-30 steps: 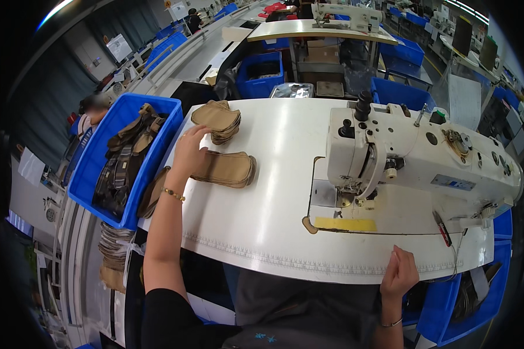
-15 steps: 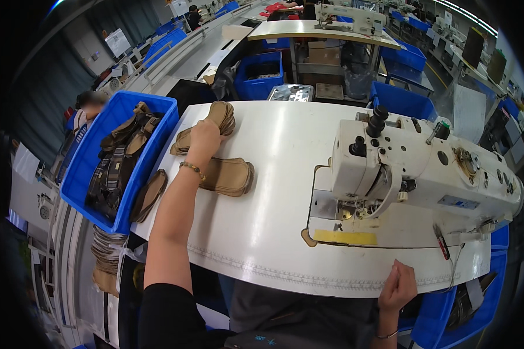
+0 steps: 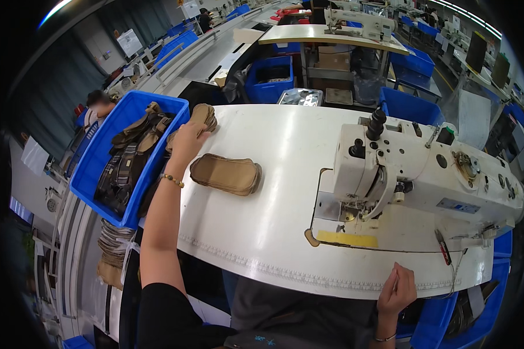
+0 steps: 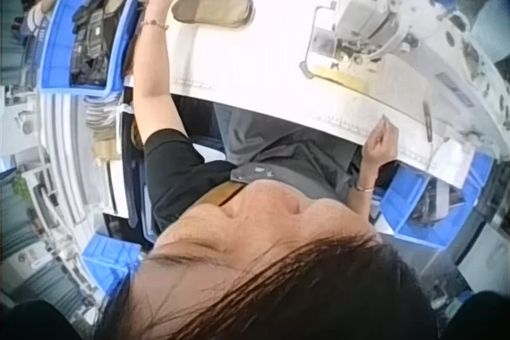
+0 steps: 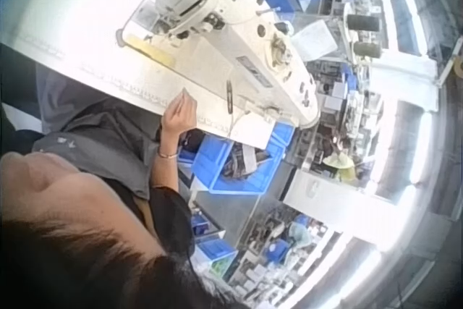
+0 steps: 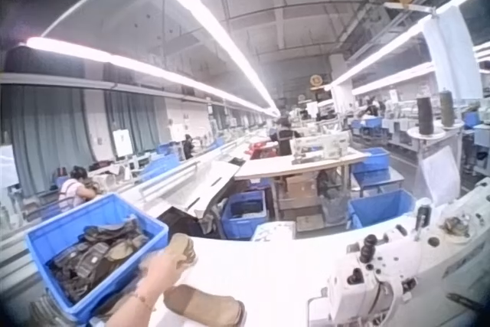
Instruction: Using an industrial sewing machine to stitch together leather and fabric components for footwear.
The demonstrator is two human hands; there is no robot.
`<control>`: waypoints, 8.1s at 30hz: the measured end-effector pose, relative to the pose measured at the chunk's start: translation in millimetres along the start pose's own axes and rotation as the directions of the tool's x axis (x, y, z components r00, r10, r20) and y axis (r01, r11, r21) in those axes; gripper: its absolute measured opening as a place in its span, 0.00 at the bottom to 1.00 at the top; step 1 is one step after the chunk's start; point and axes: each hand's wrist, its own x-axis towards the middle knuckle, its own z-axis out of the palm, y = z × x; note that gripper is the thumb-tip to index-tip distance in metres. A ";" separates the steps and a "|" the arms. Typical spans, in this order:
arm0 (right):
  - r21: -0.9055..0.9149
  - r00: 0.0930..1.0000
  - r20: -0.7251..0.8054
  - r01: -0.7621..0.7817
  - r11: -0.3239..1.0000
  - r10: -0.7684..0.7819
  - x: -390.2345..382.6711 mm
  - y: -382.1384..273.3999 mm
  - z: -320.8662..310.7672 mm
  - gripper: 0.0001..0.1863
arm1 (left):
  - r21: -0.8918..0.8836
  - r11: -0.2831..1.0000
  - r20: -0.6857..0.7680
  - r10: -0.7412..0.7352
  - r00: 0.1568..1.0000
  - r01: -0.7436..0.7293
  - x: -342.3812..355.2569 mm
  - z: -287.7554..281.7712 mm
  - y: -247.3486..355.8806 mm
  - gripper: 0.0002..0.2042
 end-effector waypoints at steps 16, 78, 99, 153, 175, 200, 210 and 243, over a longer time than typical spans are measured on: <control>-0.005 0.999 -0.025 -0.024 1.000 0.024 -1.6 2.9 3.0 0.06 | -0.081 0.988 -0.216 0.110 0.970 -0.130 -71.0 21.1 73.1 0.12; 0.615 0.607 0.785 -0.787 0.049 -0.122 20.8 -131.6 50.8 0.19 | -0.884 0.250 0.435 0.137 0.890 0.394 -252.7 -85.7 207.0 0.10; 0.526 0.527 0.845 -0.784 0.331 -0.092 -6.9 -109.5 29.0 0.15 | -0.746 0.010 0.648 0.241 0.722 0.666 -262.8 -58.9 227.2 0.16; 0.517 0.454 0.848 -0.821 0.243 -0.273 -15.3 -88.4 6.6 0.14 | -0.564 -0.301 0.629 0.448 0.636 0.769 -305.4 -34.0 228.0 0.12; 0.415 0.844 0.241 0.356 0.837 -0.478 3.6 -75.4 11.8 0.13 | -0.817 0.097 0.569 -0.024 0.822 0.568 -283.1 -94.5 233.2 0.05; 0.393 0.521 0.384 0.655 0.645 -0.762 79.2 -18.5 100.1 0.15 | -0.559 0.794 0.428 0.523 0.737 -0.239 -86.4 20.5 273.9 0.12; 0.387 0.510 0.318 0.700 0.601 -0.799 84.3 -21.4 97.0 0.05 | -0.618 0.775 0.468 0.495 0.732 -0.129 -88.3 17.3 271.2 0.09; 0.158 0.487 0.362 0.809 0.567 -0.795 79.9 -27.7 90.4 0.16 | -0.572 0.795 0.380 0.476 0.793 -0.203 -92.7 21.6 272.7 0.10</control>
